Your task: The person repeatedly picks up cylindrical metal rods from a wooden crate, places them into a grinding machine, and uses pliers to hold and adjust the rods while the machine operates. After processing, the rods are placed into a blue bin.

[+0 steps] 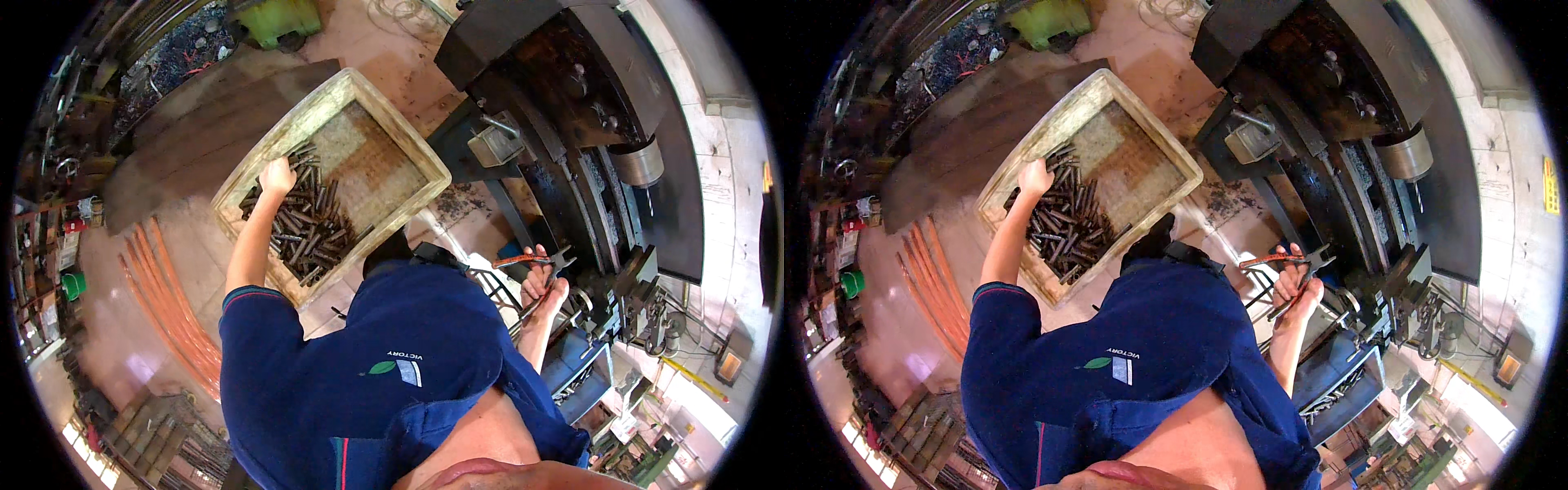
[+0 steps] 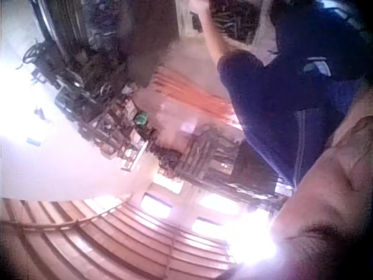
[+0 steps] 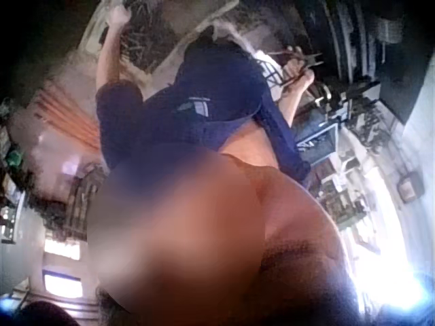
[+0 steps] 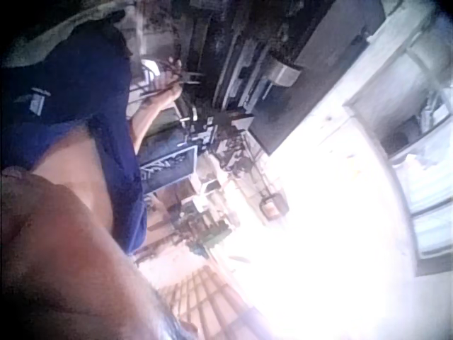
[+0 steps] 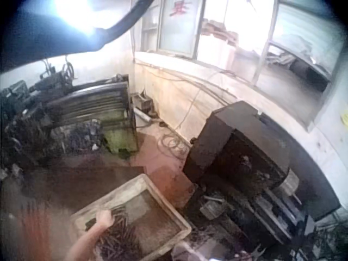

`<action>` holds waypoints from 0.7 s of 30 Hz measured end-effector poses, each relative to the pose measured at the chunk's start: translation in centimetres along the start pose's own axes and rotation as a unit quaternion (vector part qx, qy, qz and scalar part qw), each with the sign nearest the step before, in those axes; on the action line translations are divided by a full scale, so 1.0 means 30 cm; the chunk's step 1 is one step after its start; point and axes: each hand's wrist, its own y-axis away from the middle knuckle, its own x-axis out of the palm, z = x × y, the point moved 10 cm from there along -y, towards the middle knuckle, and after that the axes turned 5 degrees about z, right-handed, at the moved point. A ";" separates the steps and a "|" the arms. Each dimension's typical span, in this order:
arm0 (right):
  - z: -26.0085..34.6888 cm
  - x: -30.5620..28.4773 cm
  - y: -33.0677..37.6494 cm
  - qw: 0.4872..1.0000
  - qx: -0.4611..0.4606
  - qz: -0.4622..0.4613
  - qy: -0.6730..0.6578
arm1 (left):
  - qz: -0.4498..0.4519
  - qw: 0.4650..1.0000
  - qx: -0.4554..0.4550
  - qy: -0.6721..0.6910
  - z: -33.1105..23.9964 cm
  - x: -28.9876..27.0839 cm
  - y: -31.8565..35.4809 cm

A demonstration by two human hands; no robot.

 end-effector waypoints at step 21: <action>-0.070 -0.081 0.011 0.997 0.053 -0.060 -0.019 | -0.035 0.992 -0.091 0.079 -0.041 0.097 -0.020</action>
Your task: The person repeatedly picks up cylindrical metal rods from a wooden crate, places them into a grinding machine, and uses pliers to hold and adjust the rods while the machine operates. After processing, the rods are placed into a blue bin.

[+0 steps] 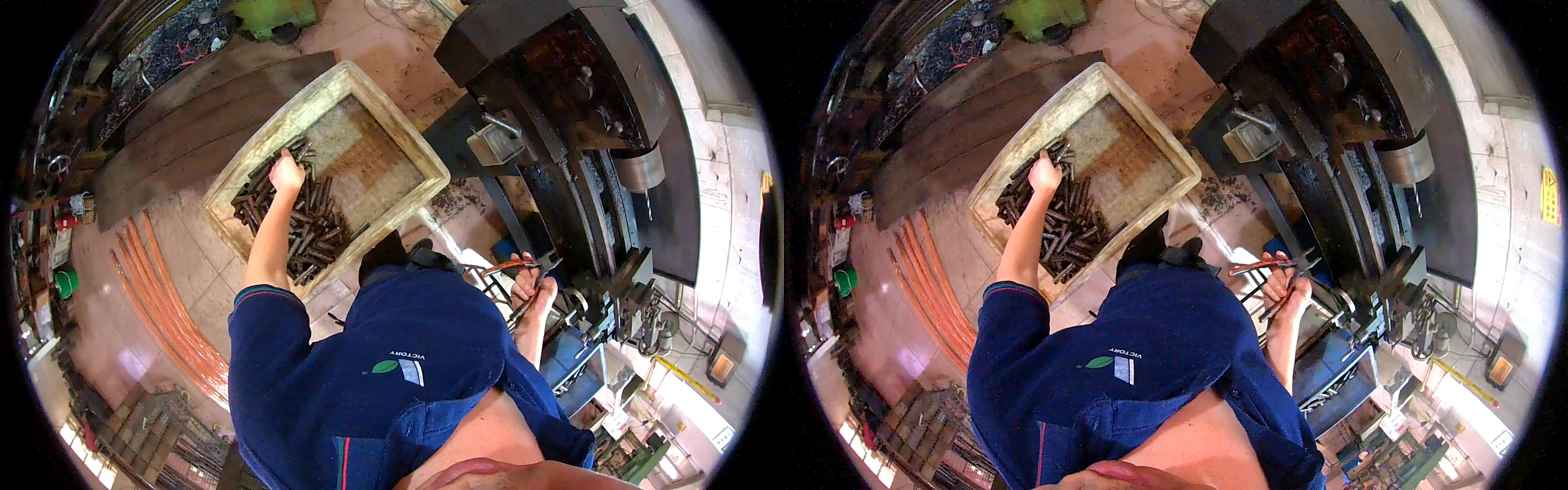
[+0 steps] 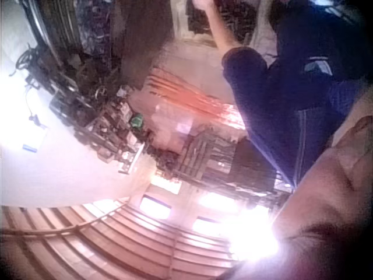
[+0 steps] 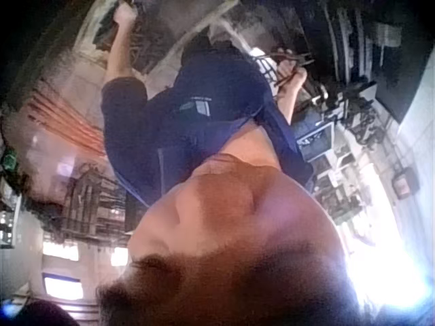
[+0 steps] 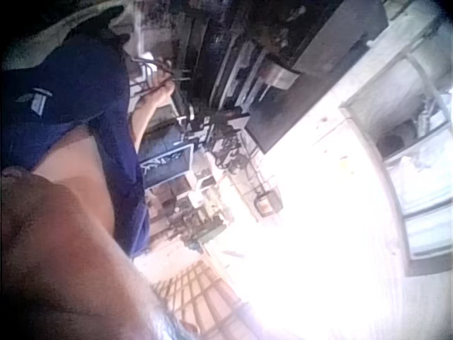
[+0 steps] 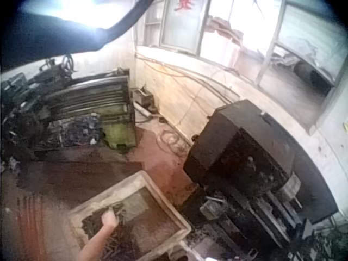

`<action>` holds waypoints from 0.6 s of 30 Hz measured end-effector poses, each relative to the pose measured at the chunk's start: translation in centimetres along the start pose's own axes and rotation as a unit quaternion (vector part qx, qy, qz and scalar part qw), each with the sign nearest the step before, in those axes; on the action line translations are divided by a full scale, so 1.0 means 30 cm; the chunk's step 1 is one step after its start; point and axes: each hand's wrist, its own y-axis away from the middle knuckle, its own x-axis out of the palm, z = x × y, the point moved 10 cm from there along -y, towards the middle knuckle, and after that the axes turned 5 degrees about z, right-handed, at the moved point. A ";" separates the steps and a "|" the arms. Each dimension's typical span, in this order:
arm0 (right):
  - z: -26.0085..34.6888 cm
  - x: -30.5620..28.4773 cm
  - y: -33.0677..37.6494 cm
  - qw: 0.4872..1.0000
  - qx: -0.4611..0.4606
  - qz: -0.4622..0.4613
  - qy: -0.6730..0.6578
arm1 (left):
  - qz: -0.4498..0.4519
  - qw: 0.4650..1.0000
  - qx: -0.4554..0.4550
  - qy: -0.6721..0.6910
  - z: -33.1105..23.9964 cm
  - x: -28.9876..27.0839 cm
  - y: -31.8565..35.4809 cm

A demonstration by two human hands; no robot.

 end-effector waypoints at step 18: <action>0.026 0.364 0.019 0.888 0.013 0.111 0.446 | 0.113 0.763 0.481 0.417 -1.042 -0.577 0.763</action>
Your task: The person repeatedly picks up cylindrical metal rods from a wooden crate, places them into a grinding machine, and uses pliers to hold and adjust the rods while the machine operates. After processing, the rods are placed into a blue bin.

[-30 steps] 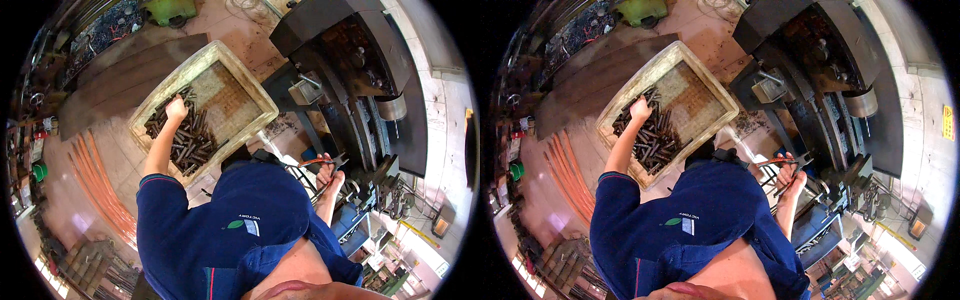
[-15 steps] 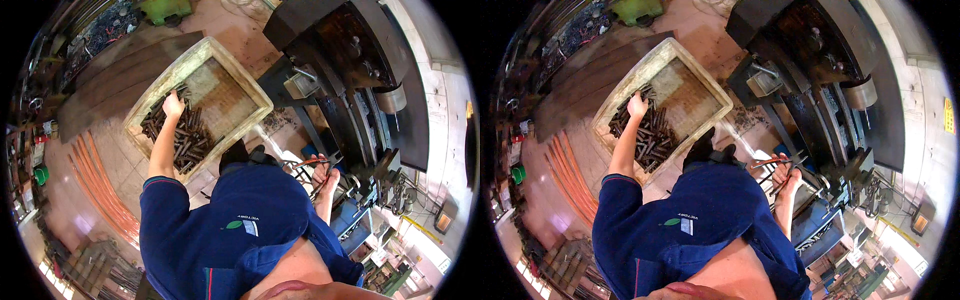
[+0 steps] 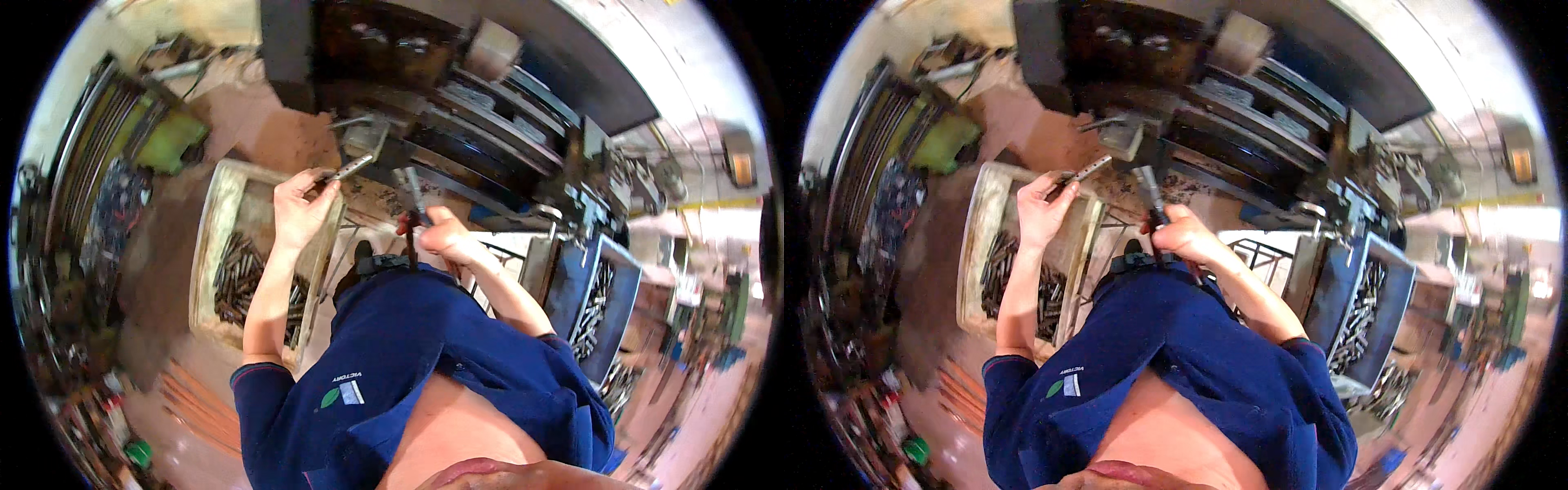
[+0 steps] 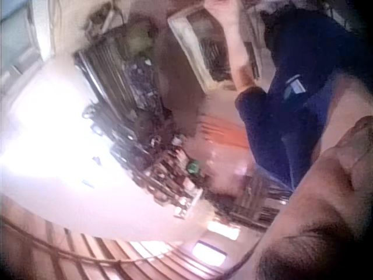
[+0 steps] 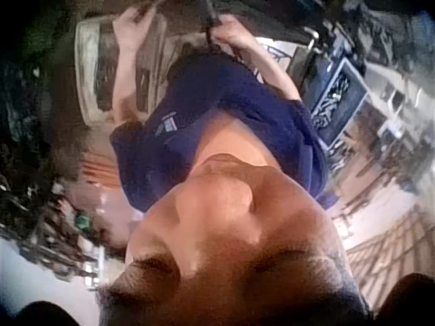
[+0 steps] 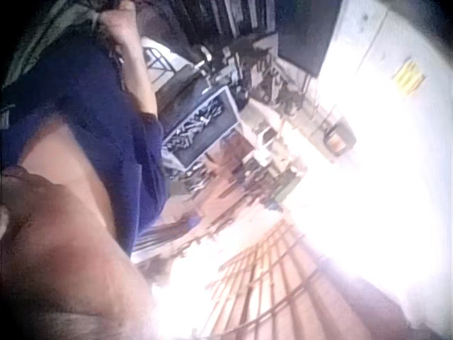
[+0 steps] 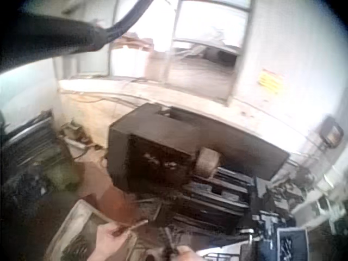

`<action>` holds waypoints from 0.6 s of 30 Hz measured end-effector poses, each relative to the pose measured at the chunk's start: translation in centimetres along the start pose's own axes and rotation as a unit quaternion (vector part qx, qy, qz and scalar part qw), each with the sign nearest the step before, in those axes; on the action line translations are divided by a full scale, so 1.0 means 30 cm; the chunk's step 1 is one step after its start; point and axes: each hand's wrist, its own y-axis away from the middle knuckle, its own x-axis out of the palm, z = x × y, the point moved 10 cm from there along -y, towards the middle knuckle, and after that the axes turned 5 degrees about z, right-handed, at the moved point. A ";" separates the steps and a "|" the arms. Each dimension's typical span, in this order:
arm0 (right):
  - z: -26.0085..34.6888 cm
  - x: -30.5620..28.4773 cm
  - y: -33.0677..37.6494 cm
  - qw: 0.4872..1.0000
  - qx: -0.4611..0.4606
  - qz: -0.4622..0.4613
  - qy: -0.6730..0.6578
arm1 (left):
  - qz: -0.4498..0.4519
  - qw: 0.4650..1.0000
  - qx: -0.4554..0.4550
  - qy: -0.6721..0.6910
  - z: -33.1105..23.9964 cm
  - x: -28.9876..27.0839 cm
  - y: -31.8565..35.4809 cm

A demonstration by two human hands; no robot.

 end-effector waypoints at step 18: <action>-0.075 -0.207 0.176 0.967 -0.022 -0.247 0.053 | 0.318 0.939 -0.015 0.134 -0.139 0.563 -0.130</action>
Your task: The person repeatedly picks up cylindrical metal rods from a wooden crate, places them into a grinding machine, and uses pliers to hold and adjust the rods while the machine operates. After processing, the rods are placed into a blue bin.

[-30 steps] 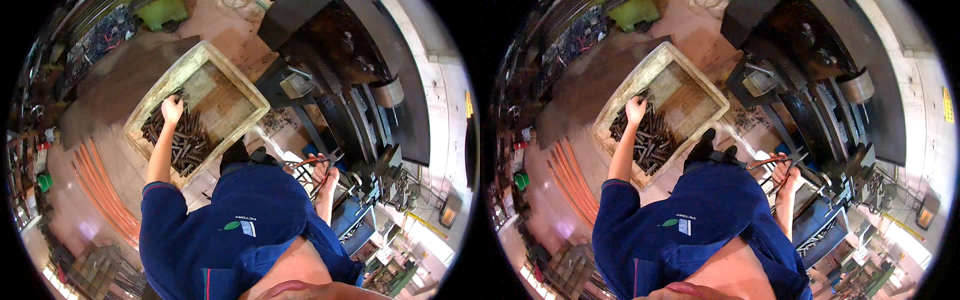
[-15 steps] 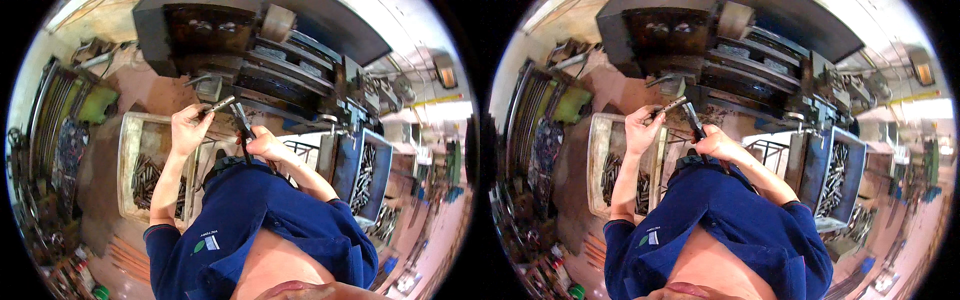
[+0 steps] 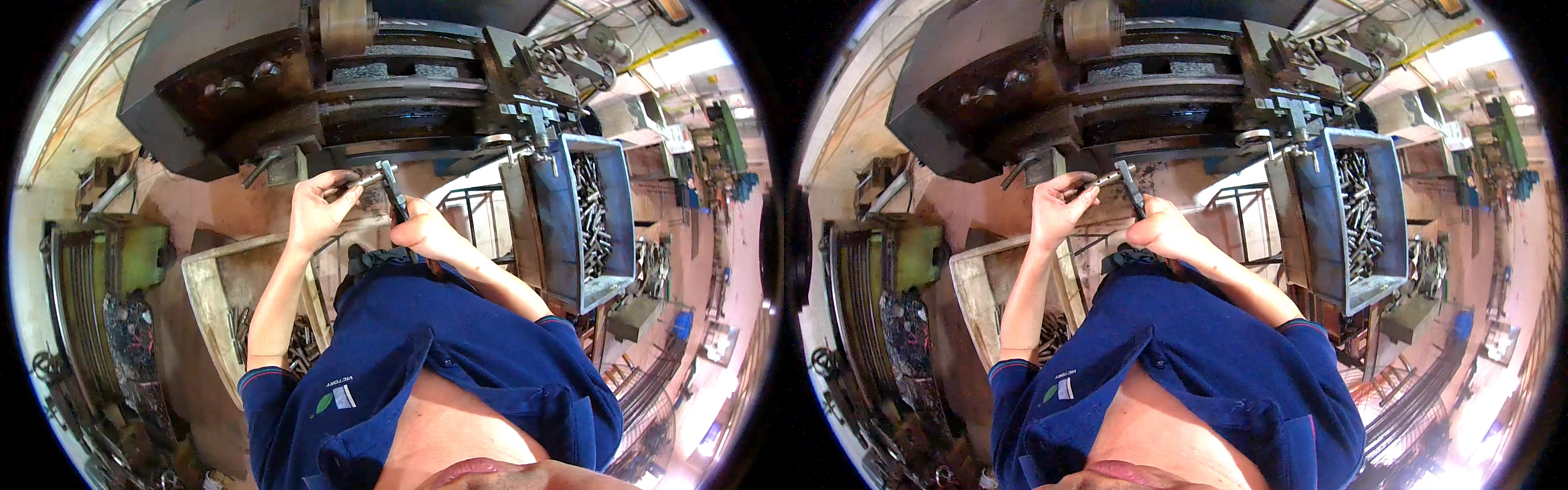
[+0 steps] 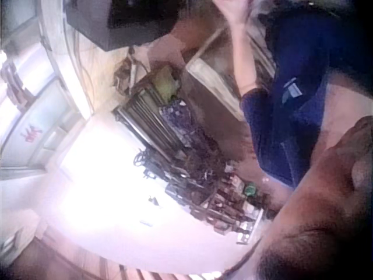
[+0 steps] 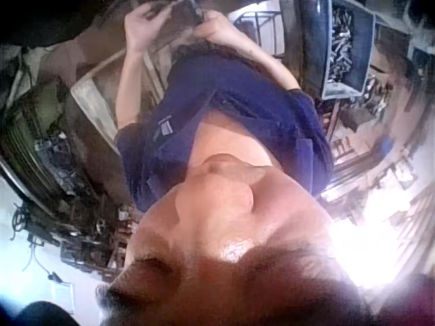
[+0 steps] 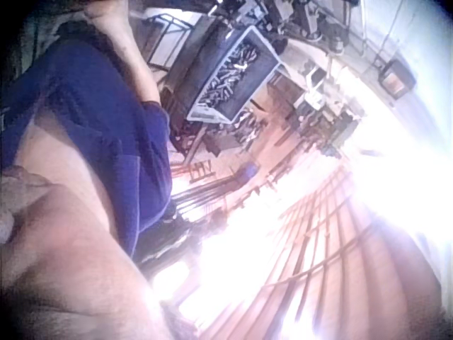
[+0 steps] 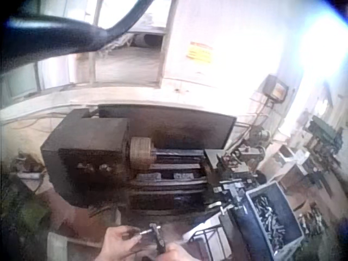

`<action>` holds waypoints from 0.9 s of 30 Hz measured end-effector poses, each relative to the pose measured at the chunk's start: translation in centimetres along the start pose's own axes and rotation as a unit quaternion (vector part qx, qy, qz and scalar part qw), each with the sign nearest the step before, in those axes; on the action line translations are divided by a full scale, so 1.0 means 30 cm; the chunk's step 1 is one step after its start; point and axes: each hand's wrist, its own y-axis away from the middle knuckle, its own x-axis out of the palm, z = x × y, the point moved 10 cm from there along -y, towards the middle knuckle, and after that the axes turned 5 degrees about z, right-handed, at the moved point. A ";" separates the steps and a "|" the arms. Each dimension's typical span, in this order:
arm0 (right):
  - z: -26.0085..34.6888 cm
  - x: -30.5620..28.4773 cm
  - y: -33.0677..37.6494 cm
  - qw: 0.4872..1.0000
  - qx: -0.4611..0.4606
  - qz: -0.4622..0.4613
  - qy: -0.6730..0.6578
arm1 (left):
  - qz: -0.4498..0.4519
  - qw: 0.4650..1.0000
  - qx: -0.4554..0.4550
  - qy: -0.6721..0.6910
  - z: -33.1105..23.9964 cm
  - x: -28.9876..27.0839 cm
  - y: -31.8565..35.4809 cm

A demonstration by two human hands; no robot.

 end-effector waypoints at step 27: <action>-0.062 -0.647 -0.340 0.926 -0.092 -0.248 -0.271 | 0.228 0.943 -0.135 0.202 0.279 0.622 -0.441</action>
